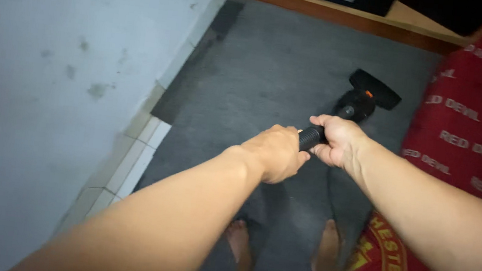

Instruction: The person attaches the handle to a vacuum cleaner and vacuums the floor.

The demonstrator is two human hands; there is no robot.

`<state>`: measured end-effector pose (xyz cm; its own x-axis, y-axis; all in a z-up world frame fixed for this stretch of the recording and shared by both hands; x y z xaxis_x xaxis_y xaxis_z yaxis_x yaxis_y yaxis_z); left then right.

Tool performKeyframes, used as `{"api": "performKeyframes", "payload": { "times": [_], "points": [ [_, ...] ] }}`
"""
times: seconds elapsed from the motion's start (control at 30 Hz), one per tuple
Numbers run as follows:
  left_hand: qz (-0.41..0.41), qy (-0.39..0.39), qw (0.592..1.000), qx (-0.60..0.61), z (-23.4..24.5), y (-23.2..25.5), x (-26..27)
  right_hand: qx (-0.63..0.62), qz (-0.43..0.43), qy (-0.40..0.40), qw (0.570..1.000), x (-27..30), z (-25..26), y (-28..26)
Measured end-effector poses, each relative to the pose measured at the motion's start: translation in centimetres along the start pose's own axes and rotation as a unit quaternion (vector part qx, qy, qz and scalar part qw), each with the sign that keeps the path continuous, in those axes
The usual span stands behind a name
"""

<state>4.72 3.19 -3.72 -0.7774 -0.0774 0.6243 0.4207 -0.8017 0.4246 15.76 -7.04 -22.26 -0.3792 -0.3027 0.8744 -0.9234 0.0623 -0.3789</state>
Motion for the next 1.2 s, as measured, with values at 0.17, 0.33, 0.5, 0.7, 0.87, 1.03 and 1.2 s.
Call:
{"api": "performKeyframes", "payload": {
  "times": [0.17, 0.33, 0.5, 0.7, 0.87, 1.03, 1.2],
  "points": [
    [0.018, -0.011, 0.999, -0.030, 2.7, -6.7, 5.4, 0.001, -0.015, -0.057, 0.998, -2.0, -6.6, 6.0],
    [0.006, -0.014, 0.997, -0.072, 4.1, -13.7, 9.0, -0.026, -0.024, -0.043, 0.998, 0.8, -13.5, 11.3],
    [0.001, -0.007, 0.994, -0.111, 6.0, -18.1, 11.3, -0.043, -0.034, -0.060, 0.997, 6.3, -19.5, 13.2],
    [0.025, -0.024, 0.994, -0.105, 6.0, -17.5, 11.9, -0.050, -0.022, -0.041, 0.998, 8.6, -19.3, 13.1],
    [0.006, -0.025, 0.991, -0.130, 5.0, -16.1, 10.0, -0.069, -0.004, -0.027, 0.997, 8.1, -16.8, 12.1],
    [0.000, -0.024, 0.992, -0.124, 4.1, -12.2, 7.6, -0.049, 0.016, -0.024, 0.998, 6.7, -12.8, 9.2],
    [0.010, -0.028, 0.994, -0.106, 2.8, -6.8, 4.3, -0.046, 0.009, -0.021, 0.999, 5.5, -7.7, 5.0]
  ]
}}
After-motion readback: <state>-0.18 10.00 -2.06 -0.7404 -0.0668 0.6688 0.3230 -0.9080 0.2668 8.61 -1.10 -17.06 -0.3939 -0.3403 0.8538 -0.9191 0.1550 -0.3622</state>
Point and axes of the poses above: each hand's wrist, its own x-axis away from the middle knuckle, its own z-axis out of the back of the hand, y = z × x, the point moved 4 cm from there along -x, towards the middle knuckle, and after that the axes turned 3 degrees about x, right-handed, at the moved point
